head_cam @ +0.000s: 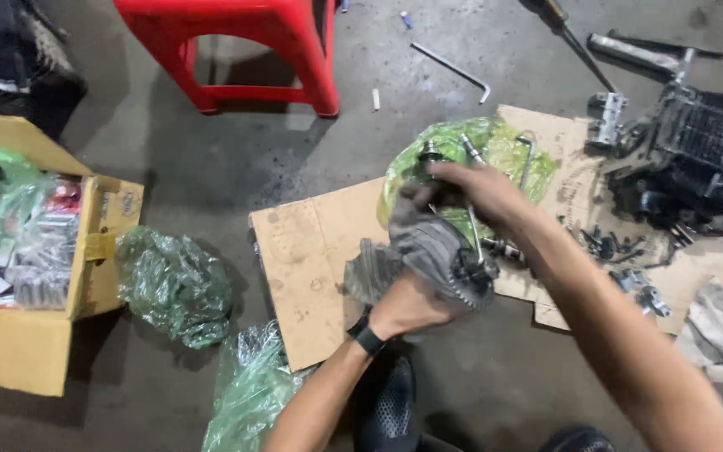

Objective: Inspecting and cleaning motorcycle engine camshafts and gears before assembly on a workshop floor.

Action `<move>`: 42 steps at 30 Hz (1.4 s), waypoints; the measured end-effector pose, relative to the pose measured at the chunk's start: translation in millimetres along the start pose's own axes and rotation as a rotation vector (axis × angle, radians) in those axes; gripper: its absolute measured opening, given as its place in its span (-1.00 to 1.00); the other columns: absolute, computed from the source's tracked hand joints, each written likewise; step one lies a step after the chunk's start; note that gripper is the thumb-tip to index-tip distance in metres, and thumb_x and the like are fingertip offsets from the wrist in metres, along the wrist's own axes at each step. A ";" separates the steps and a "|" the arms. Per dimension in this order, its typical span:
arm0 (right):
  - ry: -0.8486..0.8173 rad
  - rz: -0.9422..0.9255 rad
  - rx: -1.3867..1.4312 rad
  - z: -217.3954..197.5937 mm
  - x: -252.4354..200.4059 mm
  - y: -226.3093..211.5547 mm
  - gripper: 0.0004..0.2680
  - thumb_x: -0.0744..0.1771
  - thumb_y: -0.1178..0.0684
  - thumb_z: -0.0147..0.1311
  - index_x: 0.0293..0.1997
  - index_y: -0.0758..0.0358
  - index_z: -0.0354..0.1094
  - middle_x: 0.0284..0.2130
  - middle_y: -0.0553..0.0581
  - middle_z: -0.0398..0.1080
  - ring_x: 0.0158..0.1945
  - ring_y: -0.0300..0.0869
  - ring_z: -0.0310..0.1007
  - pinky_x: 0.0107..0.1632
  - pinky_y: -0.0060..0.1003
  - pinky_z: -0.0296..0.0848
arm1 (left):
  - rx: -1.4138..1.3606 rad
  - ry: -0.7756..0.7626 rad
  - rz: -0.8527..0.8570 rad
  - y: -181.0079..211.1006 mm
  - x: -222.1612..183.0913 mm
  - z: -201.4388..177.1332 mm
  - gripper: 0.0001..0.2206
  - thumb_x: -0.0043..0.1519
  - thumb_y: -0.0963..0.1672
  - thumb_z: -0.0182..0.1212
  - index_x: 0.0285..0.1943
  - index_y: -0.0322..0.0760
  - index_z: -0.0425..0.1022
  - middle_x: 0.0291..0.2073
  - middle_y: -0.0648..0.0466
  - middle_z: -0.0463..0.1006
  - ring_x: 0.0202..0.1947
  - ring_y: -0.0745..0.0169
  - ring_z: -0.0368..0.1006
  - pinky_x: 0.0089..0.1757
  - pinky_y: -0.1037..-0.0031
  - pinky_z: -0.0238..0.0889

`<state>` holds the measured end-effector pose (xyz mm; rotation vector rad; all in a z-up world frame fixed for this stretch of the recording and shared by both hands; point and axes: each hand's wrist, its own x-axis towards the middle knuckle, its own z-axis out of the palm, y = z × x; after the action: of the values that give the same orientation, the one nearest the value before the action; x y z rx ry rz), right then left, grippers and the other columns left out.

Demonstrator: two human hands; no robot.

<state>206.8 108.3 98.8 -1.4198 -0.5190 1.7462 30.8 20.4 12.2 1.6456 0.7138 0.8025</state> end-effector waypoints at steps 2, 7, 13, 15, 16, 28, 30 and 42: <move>-0.221 -0.079 -0.843 37.0 -6.6 -47.2 -0.72 0.40 -0.07 -0.12 0.07 0.13 0.53 -0.01 0.25 0.61 0.21 -0.02 0.54 0.41 -0.04 0.32 | 0.228 -0.146 -0.304 12.6 18.6 10.2 -0.53 0.06 -0.01 0.47 0.06 -0.39 0.56 0.00 -0.07 0.63 0.02 0.04 0.58 0.08 0.30 0.45; -0.114 -0.939 -1.402 53.7 -69.0 -0.9 -0.76 0.41 -0.06 -0.18 0.04 0.07 0.47 0.26 0.18 0.31 0.39 0.01 0.16 0.43 0.21 0.04 | -0.045 0.042 -0.531 -19.3 18.0 1.3 -0.51 0.07 0.03 0.42 0.11 -0.30 0.56 0.01 -0.05 0.67 -0.02 0.04 0.65 0.02 0.30 0.49; 0.050 -0.401 -0.081 -15.8 -1.8 40.4 -0.71 0.49 -0.05 -0.18 0.00 0.41 0.41 0.07 0.37 0.37 0.20 0.06 0.31 0.27 -0.02 0.27 | -0.100 0.091 -0.161 16.4 -5.8 -20.0 -0.42 0.04 -0.03 0.46 0.23 -0.34 0.43 0.12 -0.13 0.57 0.12 -0.06 0.53 0.13 0.22 0.39; 0.104 0.074 0.086 -5.7 12.7 12.1 -0.72 0.48 -0.03 -0.08 -0.09 0.49 0.42 -0.11 0.39 0.45 -0.01 0.08 0.45 0.09 -0.09 0.39 | -0.001 -0.022 -0.045 22.3 -3.6 -6.8 -0.41 0.06 -0.05 0.48 0.26 -0.36 0.43 0.15 -0.15 0.56 0.17 -0.08 0.49 0.18 0.19 0.36; -0.067 -0.016 -0.287 11.2 8.8 -10.2 -0.71 0.45 -0.04 -0.07 -0.16 0.46 0.48 -0.15 0.34 0.54 -0.02 0.02 0.51 0.08 -0.12 0.45 | 0.075 -0.092 -0.088 20.6 2.6 0.7 -0.44 0.08 -0.04 0.48 0.23 -0.36 0.46 0.14 -0.14 0.58 0.17 -0.07 0.51 0.19 0.20 0.36; 0.132 -0.931 -0.355 4.4 -92.8 65.5 -0.79 0.45 0.04 -0.14 0.04 0.33 0.41 0.11 0.34 0.44 0.18 0.05 0.48 0.25 -0.06 0.51 | -0.095 0.305 -0.209 -21.8 1.5 -19.6 -0.66 0.18 -0.11 0.41 0.08 -0.37 0.53 -0.01 -0.03 0.65 -0.01 0.15 0.59 0.01 0.37 0.48; 0.151 -0.671 0.102 -16.2 -79.6 79.6 -0.79 0.45 0.02 -0.07 0.02 0.37 0.44 -0.01 0.33 0.49 0.03 -0.01 0.54 0.16 -0.09 0.53 | 0.027 0.333 -0.214 -11.9 0.1 -23.6 -0.70 0.14 -0.13 0.44 0.00 -0.39 0.62 -0.11 -0.04 0.72 -0.10 0.13 0.65 -0.05 0.35 0.51; -0.062 -0.112 -0.874 -31.1 -99.2 -8.8 -0.76 0.22 0.09 0.27 -0.03 0.09 0.55 -0.28 -0.03 0.64 -0.22 -0.27 0.61 -0.10 -0.31 0.58 | 0.058 0.111 -0.194 40.3 0.6 -31.9 -0.66 0.06 -0.11 0.46 -0.02 -0.37 0.57 -0.19 -0.01 0.68 -0.19 0.15 0.62 -0.13 0.37 0.50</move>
<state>243.1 29.8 157.2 -1.8507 -1.4891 1.5249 7.2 30.9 56.7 1.5645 0.9675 0.7433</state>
